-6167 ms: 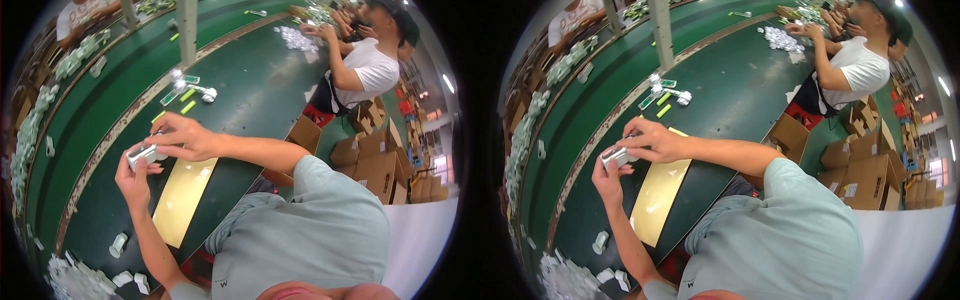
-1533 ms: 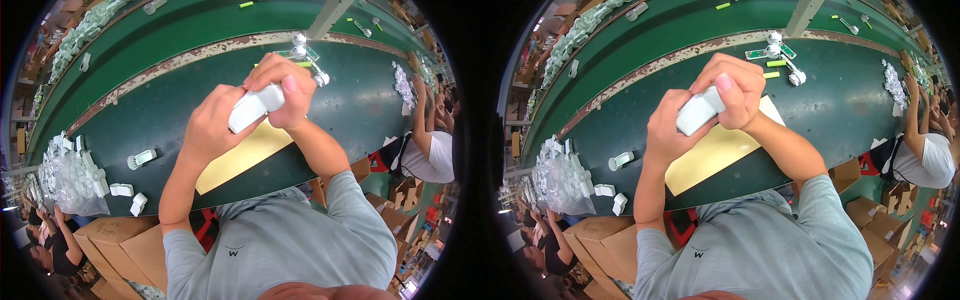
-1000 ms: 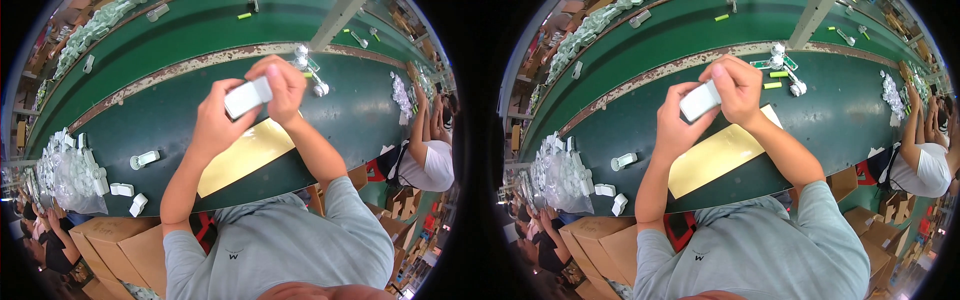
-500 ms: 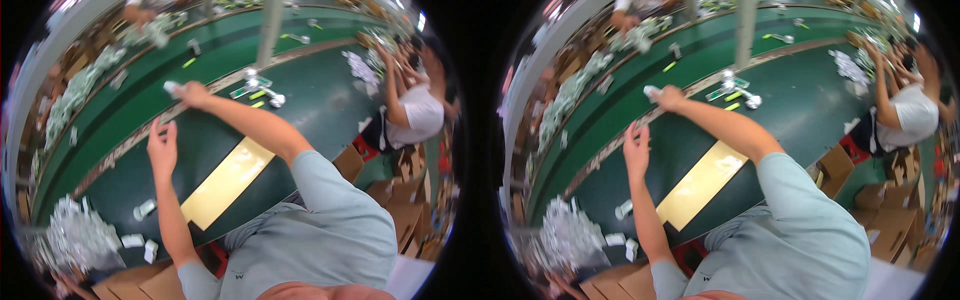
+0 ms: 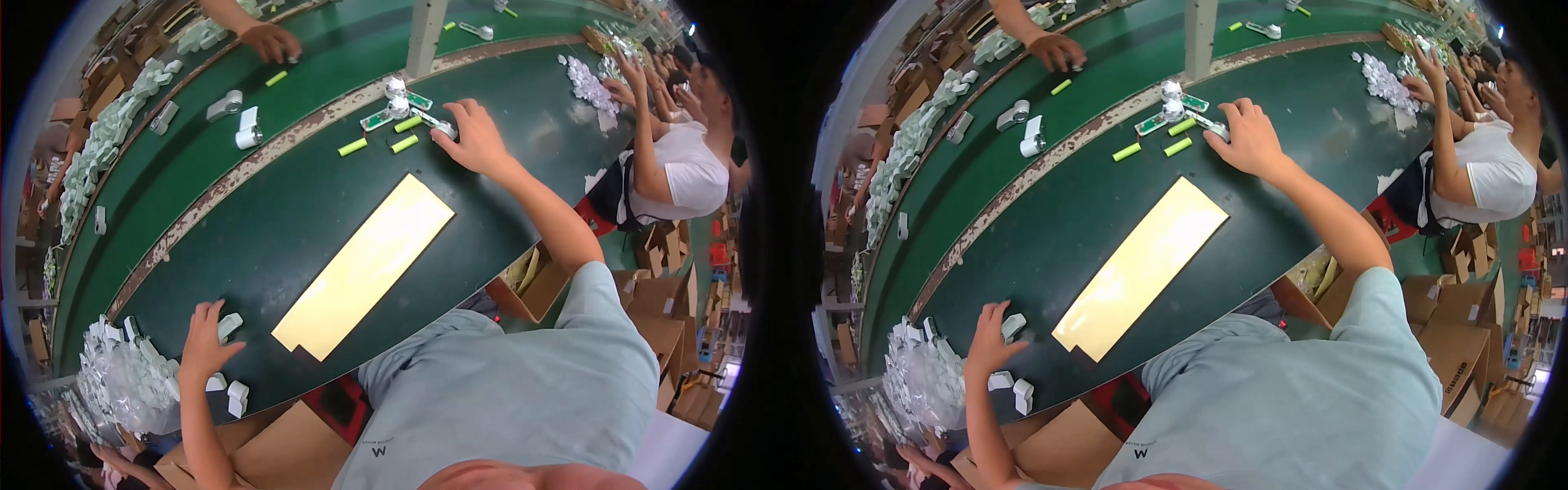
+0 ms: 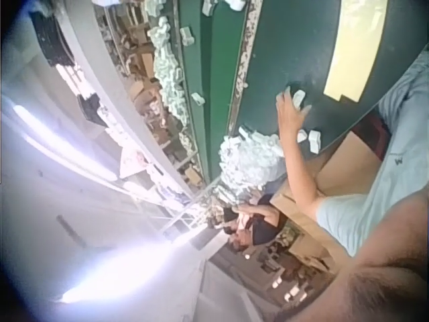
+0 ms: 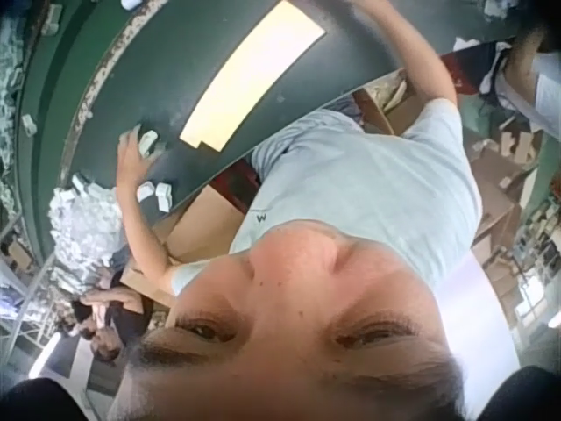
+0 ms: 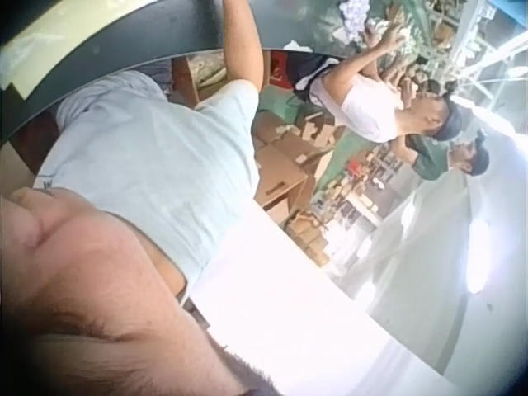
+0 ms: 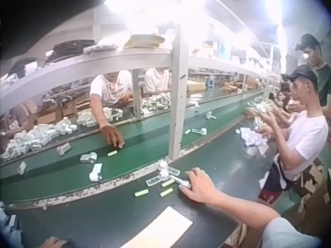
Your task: The person assembles plastic hand fans by hand, combining plastic casings, fan blades, battery compartments, and circuit boards.
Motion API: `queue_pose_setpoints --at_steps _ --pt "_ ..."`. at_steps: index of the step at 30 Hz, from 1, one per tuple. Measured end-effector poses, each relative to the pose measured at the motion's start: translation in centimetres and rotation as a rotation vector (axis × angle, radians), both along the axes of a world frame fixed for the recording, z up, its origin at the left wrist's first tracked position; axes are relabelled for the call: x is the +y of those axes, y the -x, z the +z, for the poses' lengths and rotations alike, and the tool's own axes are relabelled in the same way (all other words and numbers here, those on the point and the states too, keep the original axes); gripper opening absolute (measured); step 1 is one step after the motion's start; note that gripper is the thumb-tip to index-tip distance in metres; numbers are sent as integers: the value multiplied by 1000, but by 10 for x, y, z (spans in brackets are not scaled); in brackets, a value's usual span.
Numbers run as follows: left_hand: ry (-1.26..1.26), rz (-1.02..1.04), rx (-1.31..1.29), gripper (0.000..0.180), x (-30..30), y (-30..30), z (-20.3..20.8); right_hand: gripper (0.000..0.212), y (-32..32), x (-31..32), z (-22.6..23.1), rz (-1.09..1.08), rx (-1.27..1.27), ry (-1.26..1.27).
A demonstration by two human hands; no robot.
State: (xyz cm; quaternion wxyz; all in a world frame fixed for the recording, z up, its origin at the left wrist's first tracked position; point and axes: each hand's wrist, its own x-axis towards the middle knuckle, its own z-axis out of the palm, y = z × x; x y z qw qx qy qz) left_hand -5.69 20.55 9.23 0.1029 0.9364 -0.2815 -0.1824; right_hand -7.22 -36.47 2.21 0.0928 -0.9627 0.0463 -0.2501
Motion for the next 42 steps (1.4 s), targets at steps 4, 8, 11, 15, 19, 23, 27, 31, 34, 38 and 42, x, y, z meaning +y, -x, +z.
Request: queue_pose_setpoints --at_steps 4,8,11,15,19,23,27,31,34,38,42 --pt "-88 51 -15 49 24 -11 -19 49 6 0 -4 26 83 -135" --pt "22 100 26 36 -6 -31 -15 41 2 10 3 -11 216 -83" --pt "433 242 221 38 -53 -42 -5 35 18 8 25 -217 440 -177" --pt "913 231 317 64 -127 -42 2 36 39 10 46 -216 374 -282" --pt "979 163 297 49 -179 -56 -11 35 47 23 62 -38 237 -573" --pt "1075 374 185 53 -222 -60 -40 29 44 48 73 60 283 -984" --pt "1347 622 1000 47 -215 -68 -77 33 38 87 80 188 393 -1268" --pt "1568 656 1020 39 -233 -57 -81 31 28 123 75 410 406 -1429" --pt "1573 685 1044 36 -226 -59 -87 32 18 148 75 500 305 -1380" --pt "1571 547 1184 41 -216 -64 -100 34 -5 168 63 581 232 -967" --pt "1603 540 1347 51 -212 -67 -99 33 -7 166 55 498 92 -504"
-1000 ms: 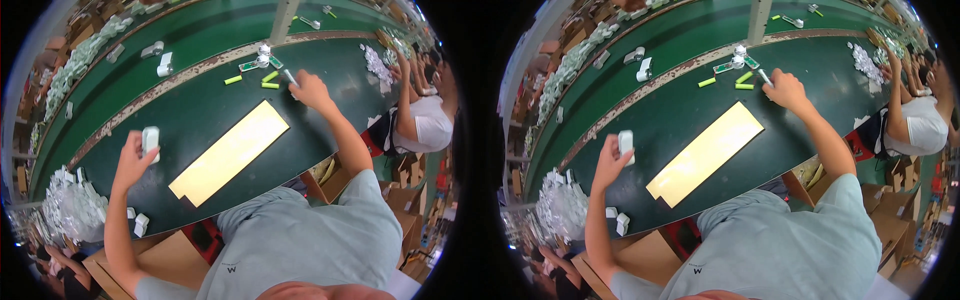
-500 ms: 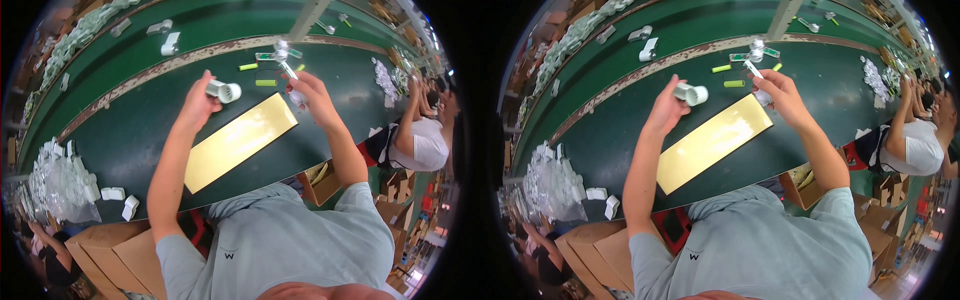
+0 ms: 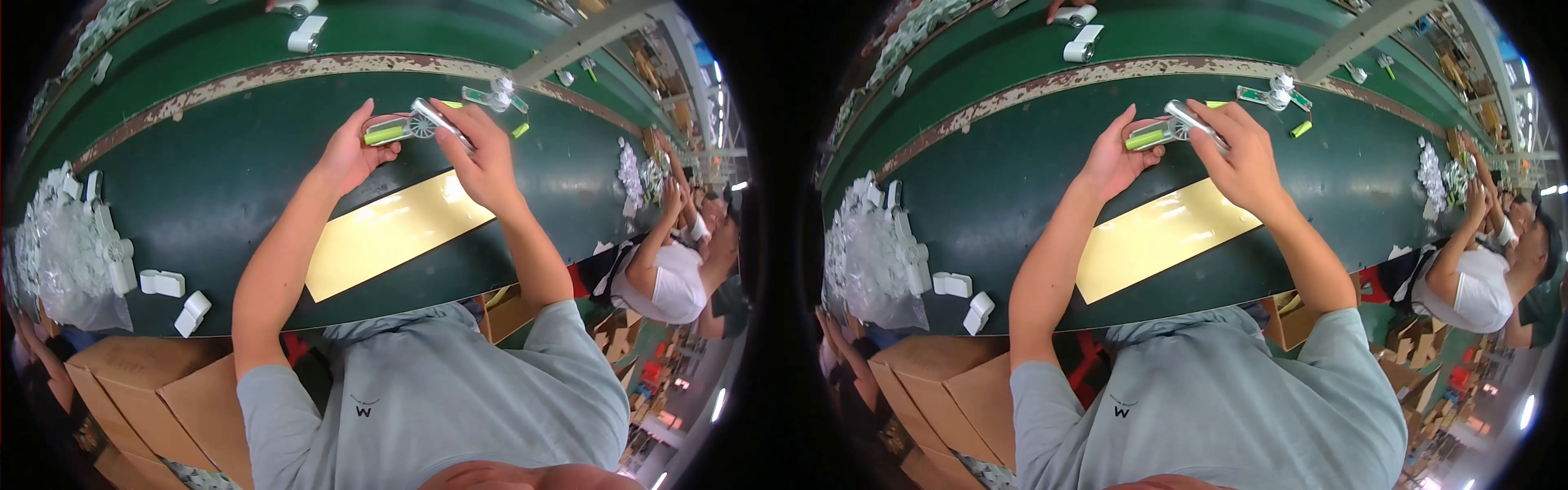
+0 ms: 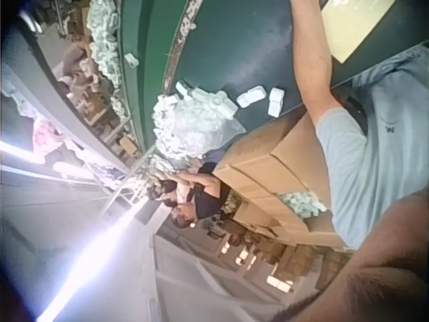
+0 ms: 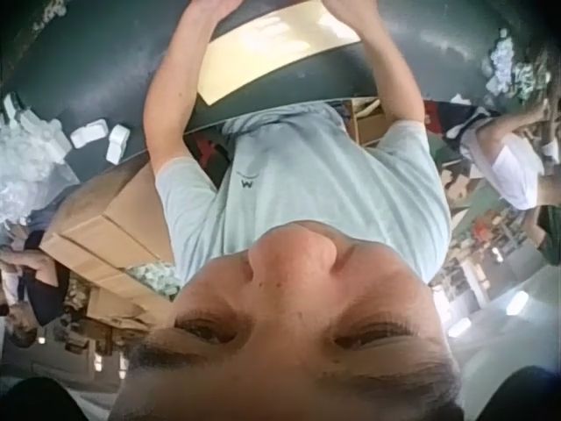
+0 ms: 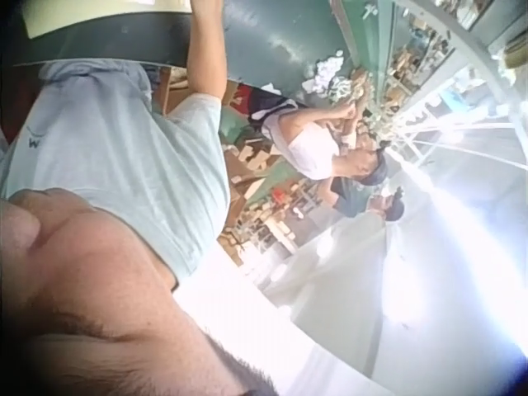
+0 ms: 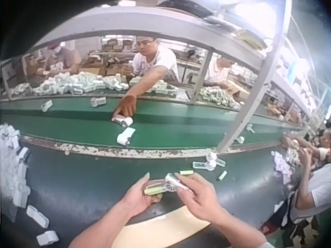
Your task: The person assembles plastic hand fans by hand, combining plastic casings, fan blades, battery compartments, and circuit boards.
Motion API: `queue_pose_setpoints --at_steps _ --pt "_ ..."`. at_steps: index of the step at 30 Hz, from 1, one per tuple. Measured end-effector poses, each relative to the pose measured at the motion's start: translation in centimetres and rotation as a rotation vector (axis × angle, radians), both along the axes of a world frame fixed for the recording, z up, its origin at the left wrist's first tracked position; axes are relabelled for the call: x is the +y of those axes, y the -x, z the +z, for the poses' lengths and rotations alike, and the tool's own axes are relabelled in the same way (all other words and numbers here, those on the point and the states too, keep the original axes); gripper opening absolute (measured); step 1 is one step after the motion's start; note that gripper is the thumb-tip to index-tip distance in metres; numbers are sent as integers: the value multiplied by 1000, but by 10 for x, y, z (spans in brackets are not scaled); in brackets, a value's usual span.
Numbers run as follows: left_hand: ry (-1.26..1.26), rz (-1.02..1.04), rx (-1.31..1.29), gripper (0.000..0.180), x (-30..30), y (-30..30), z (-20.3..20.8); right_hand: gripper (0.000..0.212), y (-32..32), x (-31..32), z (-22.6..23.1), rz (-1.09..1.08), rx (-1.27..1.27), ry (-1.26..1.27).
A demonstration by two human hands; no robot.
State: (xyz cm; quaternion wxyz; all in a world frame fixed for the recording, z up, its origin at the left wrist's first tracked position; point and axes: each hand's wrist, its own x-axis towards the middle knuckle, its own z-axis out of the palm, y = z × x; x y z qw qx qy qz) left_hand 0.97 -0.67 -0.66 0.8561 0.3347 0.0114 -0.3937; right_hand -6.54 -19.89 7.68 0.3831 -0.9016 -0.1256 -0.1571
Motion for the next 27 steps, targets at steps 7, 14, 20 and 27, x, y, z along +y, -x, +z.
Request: queue_pose_setpoints --at_steps 7,14,20,27 --pt "-11 -10 -54 49 -1 5 -1 30 1 3 4 -11 38 -220" --pt "41 -7 -154 41 -3 6 -8 33 5 18 14 -67 385 -813" --pt "81 -51 -139 58 -1 2 -7 30 -7 7 8 -45 266 -395" --pt "211 -158 -119 67 6 2 0 30 -25 -25 9 60 -45 92"
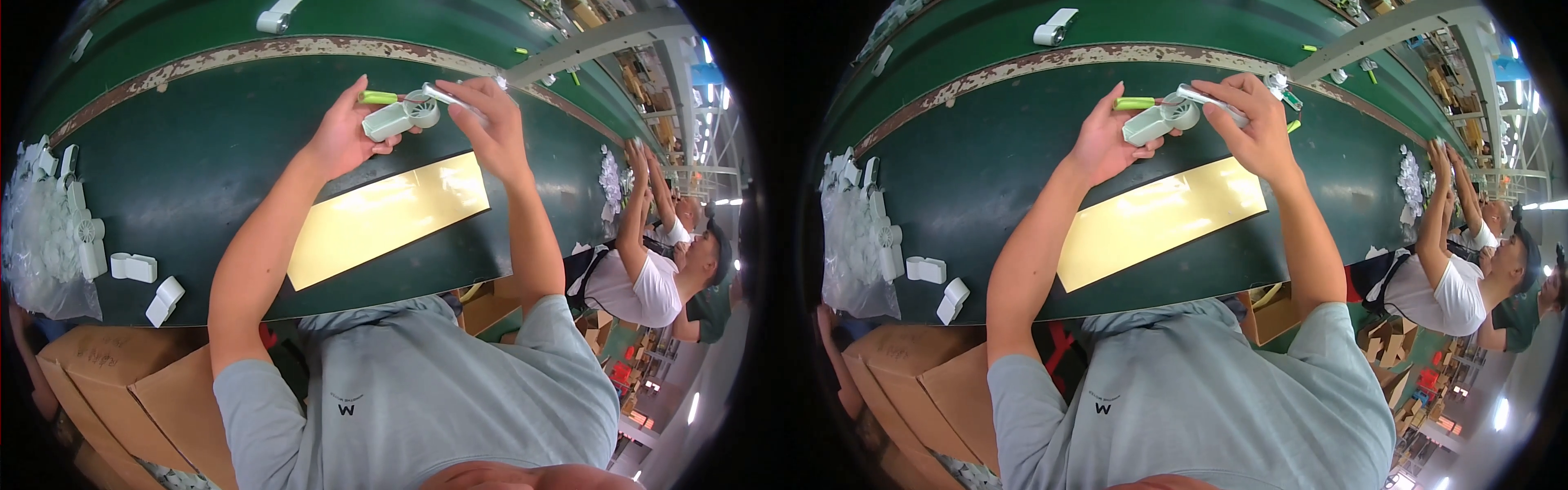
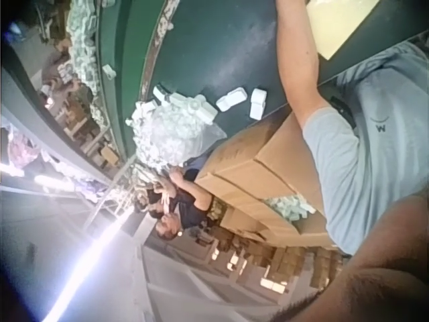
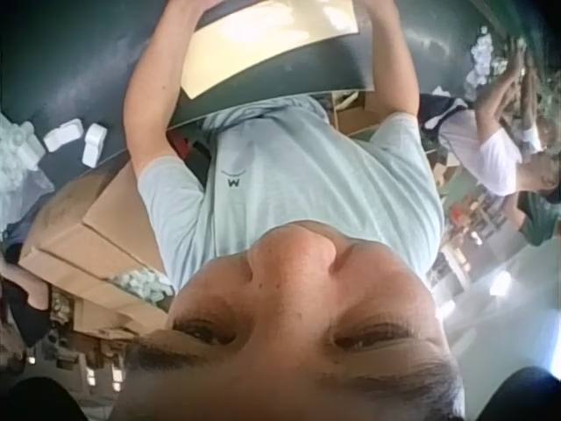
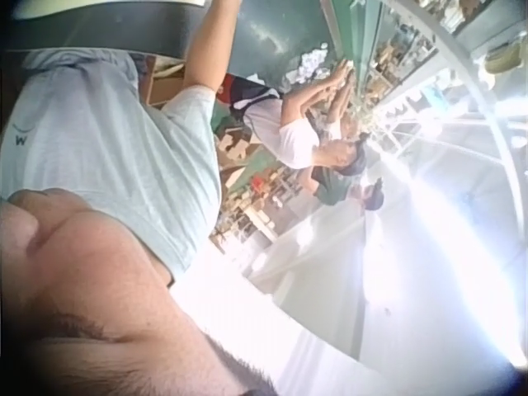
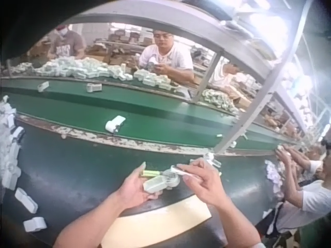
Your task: The person assembles plastic hand fans by hand, combining plastic casings, fan blades, battery compartments, and circuit boards.
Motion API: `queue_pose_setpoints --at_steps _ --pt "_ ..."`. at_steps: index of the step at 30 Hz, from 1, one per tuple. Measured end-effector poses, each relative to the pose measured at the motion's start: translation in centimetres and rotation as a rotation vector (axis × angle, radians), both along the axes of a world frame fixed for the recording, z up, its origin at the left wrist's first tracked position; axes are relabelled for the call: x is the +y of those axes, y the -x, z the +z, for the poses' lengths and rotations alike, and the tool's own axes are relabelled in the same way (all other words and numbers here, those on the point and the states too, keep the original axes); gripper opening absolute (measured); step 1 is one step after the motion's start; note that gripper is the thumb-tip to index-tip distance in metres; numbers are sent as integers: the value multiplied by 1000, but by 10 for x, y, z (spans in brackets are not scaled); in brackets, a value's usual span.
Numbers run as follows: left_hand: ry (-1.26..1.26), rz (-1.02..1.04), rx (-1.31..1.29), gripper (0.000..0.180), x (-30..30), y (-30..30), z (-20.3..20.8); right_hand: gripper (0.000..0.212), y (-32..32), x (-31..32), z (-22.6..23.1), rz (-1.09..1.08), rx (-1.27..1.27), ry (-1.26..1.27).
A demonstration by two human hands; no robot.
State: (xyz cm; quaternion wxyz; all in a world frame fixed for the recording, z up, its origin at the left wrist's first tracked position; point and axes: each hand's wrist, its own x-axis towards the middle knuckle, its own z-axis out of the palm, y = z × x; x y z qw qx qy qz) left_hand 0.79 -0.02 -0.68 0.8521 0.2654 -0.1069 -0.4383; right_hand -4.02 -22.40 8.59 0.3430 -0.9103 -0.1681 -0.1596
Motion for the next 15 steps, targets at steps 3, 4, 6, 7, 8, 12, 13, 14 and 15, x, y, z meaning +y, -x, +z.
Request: queue_pose_setpoints --at_steps 3,4,6,7,8,12,13,14,15 --pt "40 -5 16 63 -2 2 3 31 -2 -11 3 75 11 24" --pt "-33 27 -25 60 -5 4 2 30 -1 -13 3 78 1 47" --pt "-103 55 -68 56 -9 6 -2 30 1 -15 6 76 -11 72" --pt "-94 74 -78 53 -10 6 -5 30 3 -14 9 75 -52 56" --pt "-85 92 -89 50 -10 6 -7 30 4 -13 11 74 -93 41" --pt "-138 110 -61 50 -10 6 -11 29 7 -7 13 137 -92 -1" --pt "-133 68 -70 49 -11 6 -10 29 9 -5 13 141 -84 1" --pt "-129 27 -79 48 -12 7 -10 29 11 -3 14 146 -77 2" --pt "-128 24 -79 48 -13 7 -9 29 12 -2 14 143 -77 3"
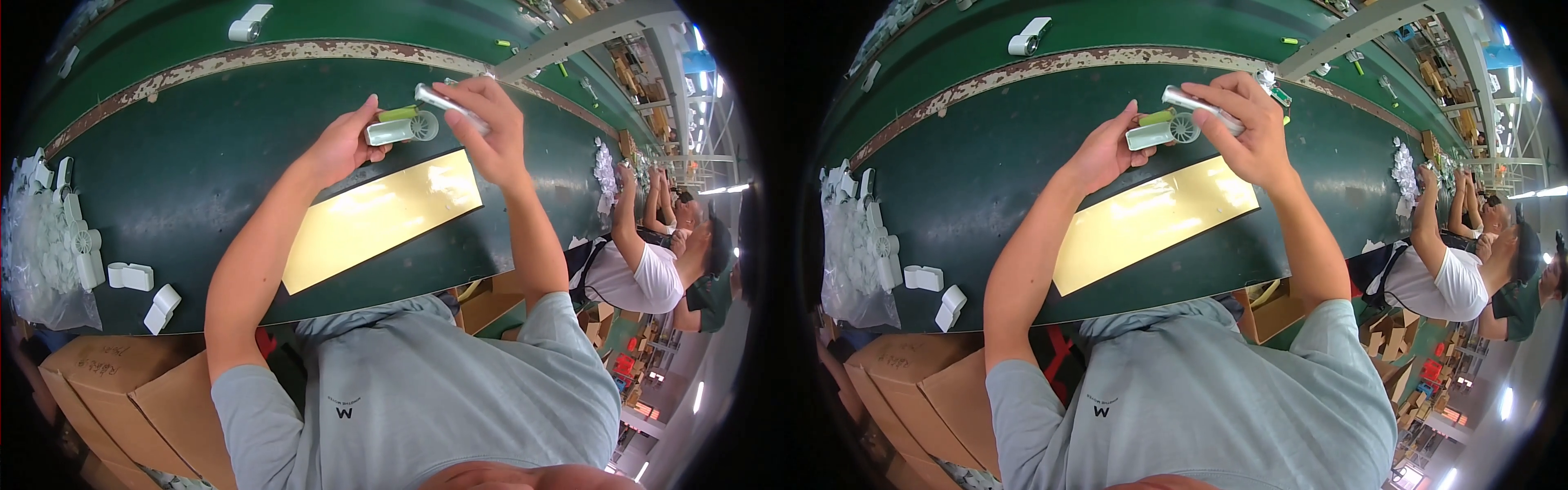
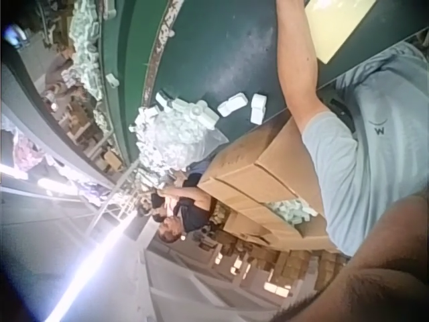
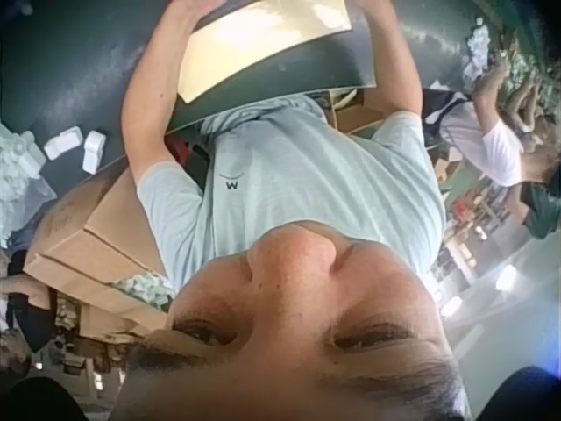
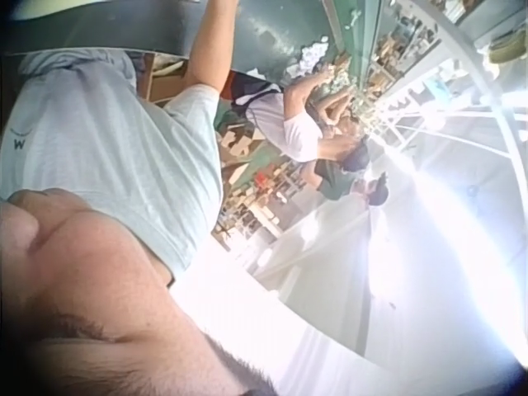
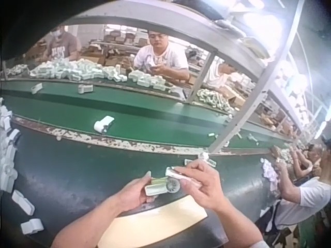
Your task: The person assembles plastic hand fans by hand, combining plastic casings, fan blades, battery compartments, and circuit boards.
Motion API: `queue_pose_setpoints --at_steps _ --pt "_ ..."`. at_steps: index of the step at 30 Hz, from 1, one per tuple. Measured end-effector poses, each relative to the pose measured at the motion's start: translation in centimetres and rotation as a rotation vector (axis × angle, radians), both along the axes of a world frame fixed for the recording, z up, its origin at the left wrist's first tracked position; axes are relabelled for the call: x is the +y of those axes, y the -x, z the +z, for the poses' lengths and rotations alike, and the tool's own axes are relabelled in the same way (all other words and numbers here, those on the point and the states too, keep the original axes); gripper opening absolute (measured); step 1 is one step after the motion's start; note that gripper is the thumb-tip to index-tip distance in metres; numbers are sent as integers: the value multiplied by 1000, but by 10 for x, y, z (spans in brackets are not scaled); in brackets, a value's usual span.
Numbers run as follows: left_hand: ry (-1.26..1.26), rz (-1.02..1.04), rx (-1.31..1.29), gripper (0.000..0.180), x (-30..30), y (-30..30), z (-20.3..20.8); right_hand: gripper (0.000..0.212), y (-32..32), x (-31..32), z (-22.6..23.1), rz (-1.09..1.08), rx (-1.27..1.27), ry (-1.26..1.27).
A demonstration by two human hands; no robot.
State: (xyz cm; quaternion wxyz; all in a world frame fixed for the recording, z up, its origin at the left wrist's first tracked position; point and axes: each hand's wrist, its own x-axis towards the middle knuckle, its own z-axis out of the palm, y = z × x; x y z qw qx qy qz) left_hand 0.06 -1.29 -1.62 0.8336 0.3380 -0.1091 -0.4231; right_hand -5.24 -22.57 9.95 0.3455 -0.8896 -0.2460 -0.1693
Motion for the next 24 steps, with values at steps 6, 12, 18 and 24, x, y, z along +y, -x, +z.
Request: queue_pose_setpoints --at_steps 6,12,18,24 --pt "-67 -9 8 45 2 0 -2 29 5 8 5 -22 4 -127" --pt "-33 -23 105 45 4 1 6 30 7 2 -7 -11 5 -59" --pt "2 -139 10 48 3 -2 -3 29 11 4 -2 -34 9 -80" --pt "-65 -80 -22 50 2 2 -1 28 5 14 2 -59 6 -152"
